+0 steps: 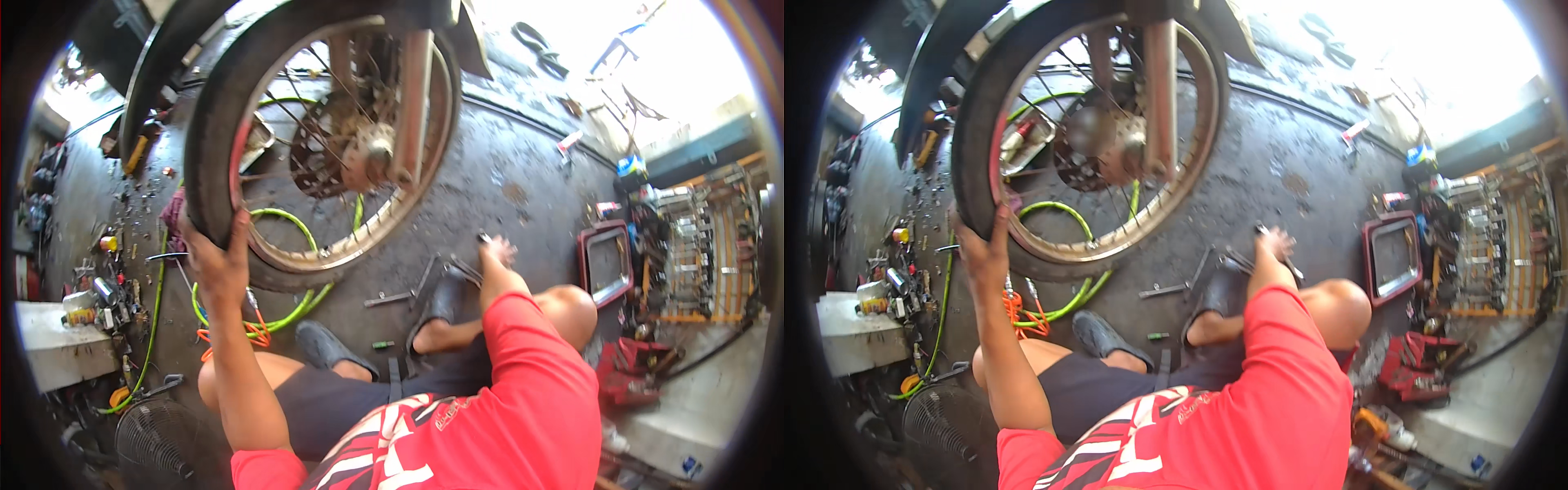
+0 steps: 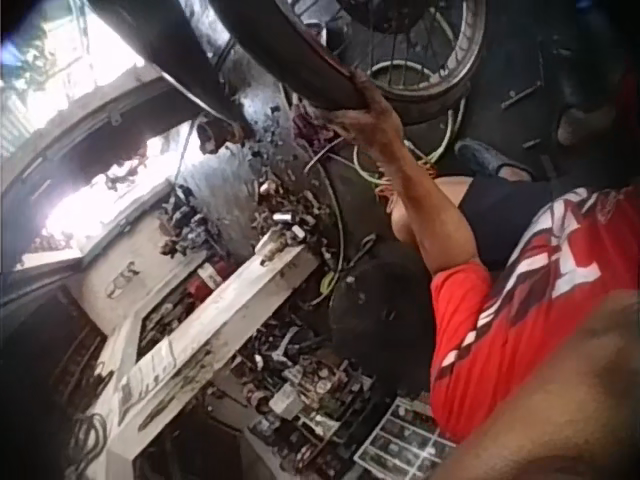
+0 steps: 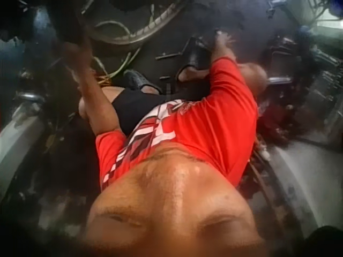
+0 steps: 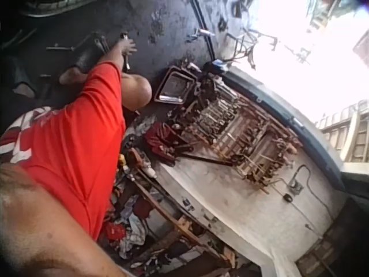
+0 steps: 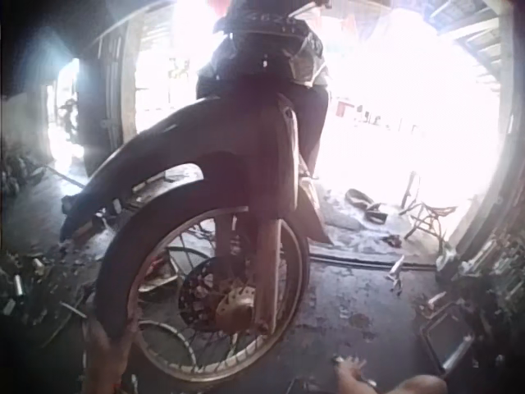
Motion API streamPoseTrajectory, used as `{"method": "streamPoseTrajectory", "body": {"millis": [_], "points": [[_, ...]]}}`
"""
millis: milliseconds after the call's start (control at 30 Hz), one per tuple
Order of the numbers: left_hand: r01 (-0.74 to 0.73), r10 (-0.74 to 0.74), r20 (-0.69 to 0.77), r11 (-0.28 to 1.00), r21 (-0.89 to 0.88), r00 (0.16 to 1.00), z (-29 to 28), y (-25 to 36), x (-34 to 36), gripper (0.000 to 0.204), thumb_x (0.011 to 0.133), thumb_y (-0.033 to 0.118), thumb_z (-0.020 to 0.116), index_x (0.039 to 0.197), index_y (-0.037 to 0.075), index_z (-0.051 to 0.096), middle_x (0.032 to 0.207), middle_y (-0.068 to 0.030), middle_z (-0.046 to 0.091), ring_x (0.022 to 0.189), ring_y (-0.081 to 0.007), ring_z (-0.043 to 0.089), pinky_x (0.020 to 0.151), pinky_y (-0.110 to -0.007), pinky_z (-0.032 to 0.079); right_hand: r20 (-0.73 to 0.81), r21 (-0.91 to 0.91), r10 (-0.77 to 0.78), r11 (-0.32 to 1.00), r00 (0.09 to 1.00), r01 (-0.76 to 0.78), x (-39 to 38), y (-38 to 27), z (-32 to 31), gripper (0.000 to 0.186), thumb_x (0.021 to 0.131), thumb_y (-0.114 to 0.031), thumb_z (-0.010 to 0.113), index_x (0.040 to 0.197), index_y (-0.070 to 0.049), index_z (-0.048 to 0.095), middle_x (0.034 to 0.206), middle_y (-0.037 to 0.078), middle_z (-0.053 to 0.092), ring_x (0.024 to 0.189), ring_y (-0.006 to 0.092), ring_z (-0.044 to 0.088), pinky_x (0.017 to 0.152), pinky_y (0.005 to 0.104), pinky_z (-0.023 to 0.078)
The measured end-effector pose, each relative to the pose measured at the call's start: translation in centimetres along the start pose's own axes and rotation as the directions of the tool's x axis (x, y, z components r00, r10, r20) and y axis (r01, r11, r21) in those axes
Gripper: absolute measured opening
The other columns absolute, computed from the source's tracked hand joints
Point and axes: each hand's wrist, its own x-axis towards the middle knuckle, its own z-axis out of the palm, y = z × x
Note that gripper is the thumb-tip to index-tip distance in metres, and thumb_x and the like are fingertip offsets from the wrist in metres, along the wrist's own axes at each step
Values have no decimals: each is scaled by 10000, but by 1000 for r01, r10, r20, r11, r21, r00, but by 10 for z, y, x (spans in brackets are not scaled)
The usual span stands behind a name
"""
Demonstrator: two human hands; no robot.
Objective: The person pulls an inner tube out from a motorcycle tire, handles the wheel, and uses an air compressor hose with a pressure gauge to inflate the tire before tightening a nut on the axle with a wrench.
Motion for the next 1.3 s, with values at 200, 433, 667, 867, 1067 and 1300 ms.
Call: {"method": "streamPoseTrajectory", "body": {"millis": [200, 433, 667, 867, 1067, 1300], "points": [[33, -34, -17, 998, -58, 999, 7, 18, 0, 879, 838, 472, 761, 1443, -12, 346, 1349, -258, 516, 1254, -382, 518, 1051, -445, 393, -274, -152, -338, 940, 900, 307, 18, 27, 26, 293, 974, -254, 525, 1262, -216, 566, 1228, 86, 588, 1223, 298, 539, 1017, 485, 414], [65, -68, -31, 993, -99, 997, 6, 25, 4, 846, 813, 449, 791, 1394, -33, 408, 1312, -254, 540, 1213, -384, 551, 1020, -441, 421, -445, 628, -784, 72, 433, 775, -27, -73, -117, 150, 971, -186, 606, 1000, -44, 643, 812, 91, 603, 757, 266, 590, 655, 358, 433], [107, -109, -10, 990, -92, 994, 8, 28, 8, 897, 795, 550, 767, 1377, -41, 426, 1296, -251, 553, 1206, -386, 557, 1018, -446, 419, -316, -368, -842, -317, -438, 874, -164, -85, -305, 105, 803, -169, 708, 895, -160, 659, 863, -12, 601, 899, 190, 591, 882, 363, 377], [34, -32, 18, 992, -118, 999, 2, 18, 8, 931, 810, 574, 738, 1403, -43, 370, 1310, -264, 522, 1212, -423, 536, 1012, -472, 426, -161, -684, -756, -378, -634, 625, -200, -107, -345, 136, 744, -151, 695, 862, -216, 675, 870, -54, 628, 985, 128, 607, 970, 347, 395], [299, -222, 260, 903, -309, 940, -22, 10, 29, 839, 879, 688, 580, 1336, -11, 497, 1199, -201, 614, 1129, -327, 598, 960, -421, 456, -325, -515, -815, -272, -479, 813, -197, -106, -324, 63, 816, -208, 708, 805, -163, 666, 891, -33, 654, 875, 161, 614, 854, 367, 473], [583, -113, 757, 713, -389, 643, 10, -33, 152, 490, 958, 466, 591, 1242, 68, 623, 1075, -101, 671, 998, -204, 631, 878, -357, 499, -261, 954, -756, -107, 600, 281, -216, -104, -136, 255, 1032, -322, 543, 1097, -79, 580, 730, -1, 554, 662, 89, 537, 584, 275, 474]]}}
